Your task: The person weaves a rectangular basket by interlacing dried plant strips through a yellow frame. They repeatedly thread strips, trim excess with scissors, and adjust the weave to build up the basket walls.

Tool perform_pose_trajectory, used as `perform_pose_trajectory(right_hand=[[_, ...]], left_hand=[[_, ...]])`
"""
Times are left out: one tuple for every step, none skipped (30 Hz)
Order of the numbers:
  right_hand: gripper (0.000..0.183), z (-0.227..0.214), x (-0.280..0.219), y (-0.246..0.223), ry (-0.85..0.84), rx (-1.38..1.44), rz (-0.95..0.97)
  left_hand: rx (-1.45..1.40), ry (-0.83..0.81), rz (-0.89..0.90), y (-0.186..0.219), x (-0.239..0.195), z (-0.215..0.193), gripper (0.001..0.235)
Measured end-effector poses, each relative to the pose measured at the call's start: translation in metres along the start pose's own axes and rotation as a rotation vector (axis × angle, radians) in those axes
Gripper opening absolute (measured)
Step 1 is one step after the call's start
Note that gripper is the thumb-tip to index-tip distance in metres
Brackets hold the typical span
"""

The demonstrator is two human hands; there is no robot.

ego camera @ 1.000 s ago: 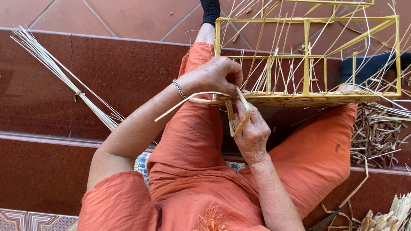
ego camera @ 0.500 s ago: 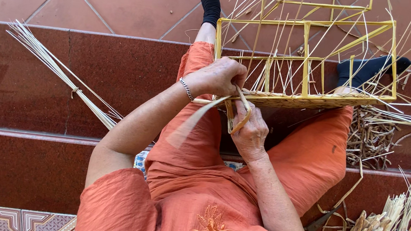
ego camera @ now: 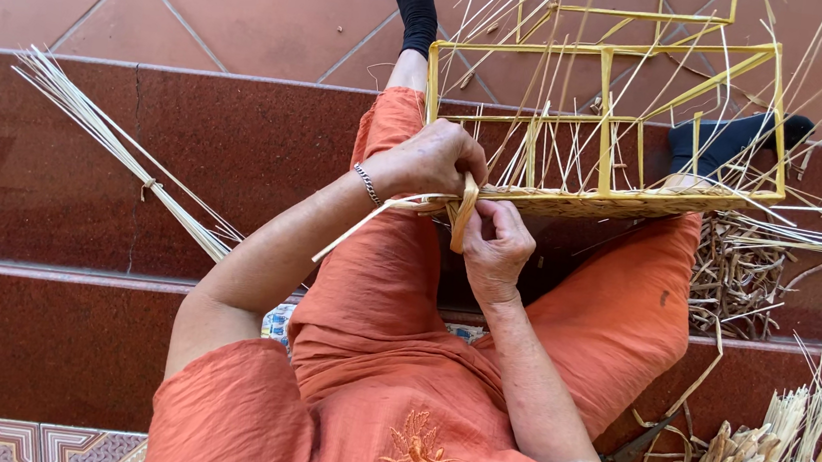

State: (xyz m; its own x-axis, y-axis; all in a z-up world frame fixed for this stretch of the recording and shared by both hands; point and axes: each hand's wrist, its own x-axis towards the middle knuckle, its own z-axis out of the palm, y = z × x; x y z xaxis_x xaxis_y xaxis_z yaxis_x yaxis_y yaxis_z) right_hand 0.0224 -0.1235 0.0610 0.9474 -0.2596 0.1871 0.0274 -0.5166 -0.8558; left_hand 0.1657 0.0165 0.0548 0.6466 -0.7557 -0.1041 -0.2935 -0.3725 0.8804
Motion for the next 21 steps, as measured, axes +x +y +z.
perform_pose_trajectory(right_hand=[[0.007, 0.001, 0.000, 0.001, 0.002, 0.012, -0.043], [0.008, 0.001, 0.001, 0.003, 0.004, 0.023, -0.085], [0.010, 0.000, 0.001, 0.004, 0.007, 0.035, -0.128], [0.011, -0.002, 0.001, 0.007, -0.032, -0.036, -0.117], [0.011, -0.006, 0.000, 0.010, -0.071, -0.108, -0.103], [0.012, -0.010, -0.002, 0.014, -0.111, -0.179, -0.089], [0.011, -0.015, -0.004, 0.018, -0.132, -0.233, -0.162], [0.010, -0.019, -0.006, 0.023, -0.154, -0.288, -0.234], [0.010, -0.023, -0.009, 0.029, -0.178, -0.341, -0.307], [0.008, -0.027, -0.012, 0.036, -0.207, -0.390, -0.298], [0.007, -0.030, -0.017, 0.044, -0.239, -0.437, -0.285], [0.006, -0.031, -0.023, 0.053, -0.270, -0.483, -0.273], [0.007, -0.031, -0.030, 0.063, -0.324, -0.524, -0.207], [0.008, -0.030, -0.038, 0.073, -0.377, -0.564, -0.141], [0.010, -0.028, -0.042, 0.086, -0.421, -0.604, -0.079], [0.011, -0.027, -0.049, 0.099, -0.457, -0.619, -0.055], [0.012, -0.027, -0.060, 0.110, -0.496, -0.637, -0.024], [0.013, -0.027, -0.068, 0.122, -0.536, -0.654, 0.007], [0.013, -0.029, -0.069, 0.136, -0.560, -0.697, 0.055], [0.015, -0.032, -0.068, 0.149, -0.583, -0.740, 0.103], [0.017, -0.038, -0.079, 0.154, -0.608, -0.782, 0.179]], left_hand=[[-0.023, -0.023, -0.032, 0.000, -0.001, 0.000, 0.014], [-0.046, -0.046, -0.065, 0.001, -0.002, -0.001, 0.014], [-0.067, -0.070, -0.097, 0.000, -0.002, -0.002, 0.013], [-0.110, -0.051, -0.057, 0.000, -0.002, -0.004, 0.013], [-0.154, -0.033, -0.019, -0.002, -0.005, -0.006, 0.012], [-0.197, -0.015, 0.018, -0.004, -0.006, -0.009, 0.012], [-0.204, -0.047, 0.012, -0.006, -0.005, -0.010, 0.013], [-0.211, -0.079, 0.006, -0.009, -0.004, -0.012, 0.014], [-0.218, -0.110, -0.001, -0.012, -0.002, -0.013, 0.015], [-0.219, -0.118, 0.039, -0.016, -0.001, -0.014, 0.015], [-0.221, -0.128, 0.076, -0.019, -0.002, -0.015, 0.015], [-0.223, -0.138, 0.113, -0.021, -0.003, -0.014, 0.015], [-0.232, -0.143, 0.127, -0.022, -0.005, -0.012, 0.019], [-0.241, -0.149, 0.141, -0.021, -0.006, -0.011, 0.022], [-0.242, -0.154, 0.162, -0.020, -0.005, -0.012, 0.026], [-0.249, -0.174, 0.111, -0.017, -0.004, -0.014, 0.026], [-0.262, -0.197, 0.059, -0.013, -0.005, -0.015, 0.026], [-0.275, -0.220, 0.006, -0.008, -0.006, -0.015, 0.027], [-0.235, -0.218, -0.038, -0.005, -0.008, -0.018, 0.032], [-0.195, -0.215, -0.083, -0.001, -0.011, -0.021, 0.038], [-0.166, -0.237, -0.130, 0.005, -0.019, -0.018, 0.044]])
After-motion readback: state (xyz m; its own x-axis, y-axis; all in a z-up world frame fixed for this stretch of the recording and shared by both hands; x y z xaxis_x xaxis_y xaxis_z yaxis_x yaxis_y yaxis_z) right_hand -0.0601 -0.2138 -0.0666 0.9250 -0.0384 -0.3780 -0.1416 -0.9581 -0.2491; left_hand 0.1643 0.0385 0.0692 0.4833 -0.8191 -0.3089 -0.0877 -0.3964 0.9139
